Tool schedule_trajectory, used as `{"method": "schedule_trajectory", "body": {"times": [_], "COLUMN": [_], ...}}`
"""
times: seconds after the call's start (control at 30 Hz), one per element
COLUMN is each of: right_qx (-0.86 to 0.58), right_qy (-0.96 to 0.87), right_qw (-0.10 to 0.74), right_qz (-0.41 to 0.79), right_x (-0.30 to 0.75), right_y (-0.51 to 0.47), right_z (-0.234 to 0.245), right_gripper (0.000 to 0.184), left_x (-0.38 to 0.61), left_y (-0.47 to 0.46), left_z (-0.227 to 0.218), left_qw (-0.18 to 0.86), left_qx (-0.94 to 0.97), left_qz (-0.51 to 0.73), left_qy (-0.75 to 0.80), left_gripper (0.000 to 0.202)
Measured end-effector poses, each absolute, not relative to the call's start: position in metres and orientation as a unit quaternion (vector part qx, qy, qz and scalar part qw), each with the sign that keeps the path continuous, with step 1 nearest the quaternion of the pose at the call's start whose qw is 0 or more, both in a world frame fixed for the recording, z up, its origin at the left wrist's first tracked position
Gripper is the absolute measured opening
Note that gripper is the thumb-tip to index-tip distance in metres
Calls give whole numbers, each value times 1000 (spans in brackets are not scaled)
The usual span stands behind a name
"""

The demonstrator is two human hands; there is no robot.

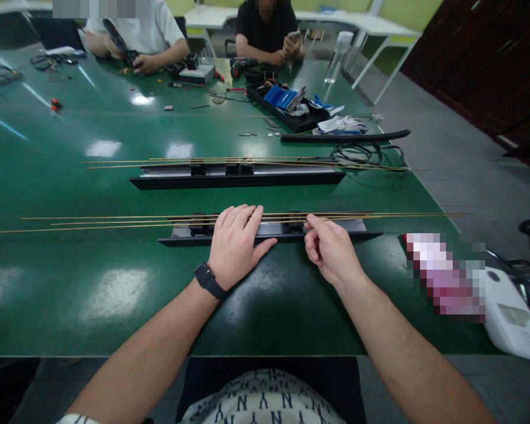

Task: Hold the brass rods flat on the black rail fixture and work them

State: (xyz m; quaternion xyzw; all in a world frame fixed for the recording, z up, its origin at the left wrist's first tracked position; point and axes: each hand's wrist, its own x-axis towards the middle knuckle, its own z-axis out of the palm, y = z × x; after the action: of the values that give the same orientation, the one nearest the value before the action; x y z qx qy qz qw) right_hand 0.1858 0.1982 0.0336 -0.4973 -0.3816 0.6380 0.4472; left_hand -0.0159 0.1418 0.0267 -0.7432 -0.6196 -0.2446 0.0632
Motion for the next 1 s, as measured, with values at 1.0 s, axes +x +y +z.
{"method": "schedule_trajectory", "body": {"times": [1.0], "right_qx": [-493], "right_qy": [-355], "right_qw": [466], "right_qz": [643], "right_x": [184], "right_y": [198], "right_z": [32], "right_gripper": [25], "left_x": [-16], "left_y": [142], "left_z": [26], "left_qw": [71], "left_qx": [-744], "left_qz": [-249], "left_qy": [-616], "left_gripper": [60]}}
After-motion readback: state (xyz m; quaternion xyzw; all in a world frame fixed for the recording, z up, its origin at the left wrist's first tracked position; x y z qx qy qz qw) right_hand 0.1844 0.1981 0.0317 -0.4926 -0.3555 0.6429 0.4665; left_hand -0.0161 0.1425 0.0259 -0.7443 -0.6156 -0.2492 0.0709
